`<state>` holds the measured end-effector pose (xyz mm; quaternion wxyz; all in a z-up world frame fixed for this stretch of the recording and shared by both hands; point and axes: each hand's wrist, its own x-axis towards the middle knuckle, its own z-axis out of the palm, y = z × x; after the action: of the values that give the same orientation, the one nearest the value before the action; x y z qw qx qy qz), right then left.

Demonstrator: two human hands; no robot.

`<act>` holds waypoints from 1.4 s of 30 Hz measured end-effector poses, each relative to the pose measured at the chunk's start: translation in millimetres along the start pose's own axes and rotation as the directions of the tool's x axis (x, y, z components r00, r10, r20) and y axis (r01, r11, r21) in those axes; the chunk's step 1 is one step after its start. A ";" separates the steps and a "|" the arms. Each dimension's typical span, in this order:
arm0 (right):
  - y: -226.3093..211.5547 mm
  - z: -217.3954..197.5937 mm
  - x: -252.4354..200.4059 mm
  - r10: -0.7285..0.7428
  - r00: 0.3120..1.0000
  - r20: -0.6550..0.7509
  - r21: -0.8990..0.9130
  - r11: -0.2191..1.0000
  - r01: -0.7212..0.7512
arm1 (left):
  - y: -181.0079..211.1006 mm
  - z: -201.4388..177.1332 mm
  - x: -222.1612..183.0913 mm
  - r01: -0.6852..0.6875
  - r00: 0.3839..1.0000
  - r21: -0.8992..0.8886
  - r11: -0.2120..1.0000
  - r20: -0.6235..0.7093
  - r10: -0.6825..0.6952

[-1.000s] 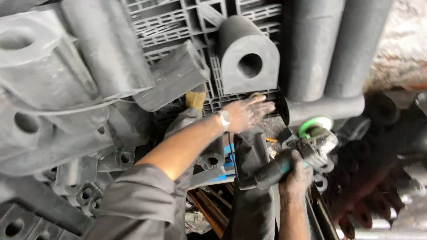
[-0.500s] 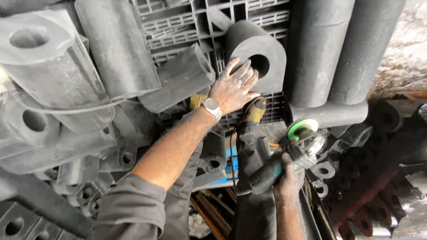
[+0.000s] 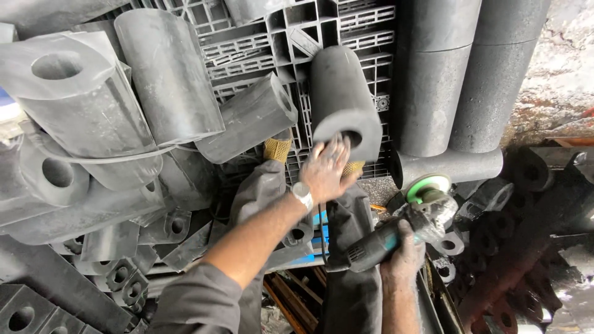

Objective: Sanding the edges of black rubber components with a handheld angle grinder.

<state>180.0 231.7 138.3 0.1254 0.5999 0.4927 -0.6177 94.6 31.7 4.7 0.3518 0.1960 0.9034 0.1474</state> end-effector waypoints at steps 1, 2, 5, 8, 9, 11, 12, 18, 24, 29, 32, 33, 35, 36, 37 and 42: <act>-6.4 0.1 -3.3 0.004 1.000 -0.005 -0.008 1.000 -0.004 | 9.4 -8.7 -12.6 0.041 0.992 -0.160 0.986 0.128 -0.021; -5.5 -7.4 0.8 0.002 1.000 -0.006 -0.010 1.000 -0.002 | 27.1 -19.5 -22.5 0.041 0.992 -0.163 0.986 0.126 -0.021; -7.2 -21.3 18.3 -0.025 1.000 0.007 0.039 0.999 0.024 | 68.9 -9.5 -30.5 0.495 0.869 -0.497 0.713 0.270 -0.415; -17.8 -25.6 11.6 -0.173 0.984 0.047 0.103 0.980 0.168 | 84.7 107.7 -32.2 0.201 0.255 -0.551 -0.810 0.828 -0.500; -25.9 -22.8 10.5 -0.144 0.989 0.032 0.109 0.984 0.140 | 92.4 167.8 -39.8 -0.065 0.287 -0.586 -0.807 0.764 -0.578; -39.2 -12.7 25.3 -0.122 0.990 0.064 0.116 0.987 0.114 | 88.1 192.5 -37.5 -0.370 0.283 -0.577 -0.728 0.676 -0.680; -42.7 -14.8 23.7 -0.123 0.990 0.066 0.073 0.990 0.118 | 76.4 153.9 -41.6 -0.322 0.350 -0.505 -0.801 0.723 -0.596; -36.1 -39.7 32.0 -0.068 0.994 0.082 -0.015 0.997 0.070 | 55.2 147.7 -65.9 -0.226 0.433 -0.564 -0.795 0.673 -0.600; -36.2 -28.5 18.2 -0.051 0.999 0.000 -0.054 0.997 0.051 | 71.9 63.0 -41.7 0.052 0.253 -0.903 -0.427 0.425 -0.869; -23.6 -46.6 21.0 -0.087 0.995 0.042 0.047 0.995 0.085 | 47.8 -45.2 -34.8 0.773 0.471 -0.574 0.271 0.231 -0.851; -21.7 -45.8 15.9 -0.078 0.996 0.030 0.080 0.994 0.076 | 12.7 -55.4 -3.9 0.585 0.747 -0.431 0.687 -0.042 -0.663; -21.9 -41.3 15.0 -0.070 0.998 0.012 0.069 0.995 0.069 | -1.0 -58.9 14.8 0.540 0.833 -0.349 0.766 0.093 -0.545; -22.6 -38.2 13.8 -0.071 0.997 -0.013 0.056 0.996 0.071 | -17.7 -67.1 51.4 0.464 0.882 -0.283 0.840 0.235 -0.408; -21.7 -39.4 14.5 -0.076 0.997 0.035 0.046 0.996 0.074 | -21.6 -70.9 67.6 0.360 0.897 -0.143 0.922 0.323 -0.301; -20.3 -40.9 16.1 -0.081 0.993 0.082 0.036 0.996 0.078 | -25.7 -73.8 84.2 0.229 0.885 -0.012 0.973 0.420 -0.202; -15.9 -43.4 16.5 -0.039 0.999 0.022 0.033 0.999 0.038 | -59.0 -80.9 141.6 0.192 0.922 -0.008 0.981 0.343 -0.178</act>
<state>190.8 279.6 140.3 0.1090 0.5853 0.4926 -0.6347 -71.9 34.2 -43.6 0.5189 0.1251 0.8402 0.0962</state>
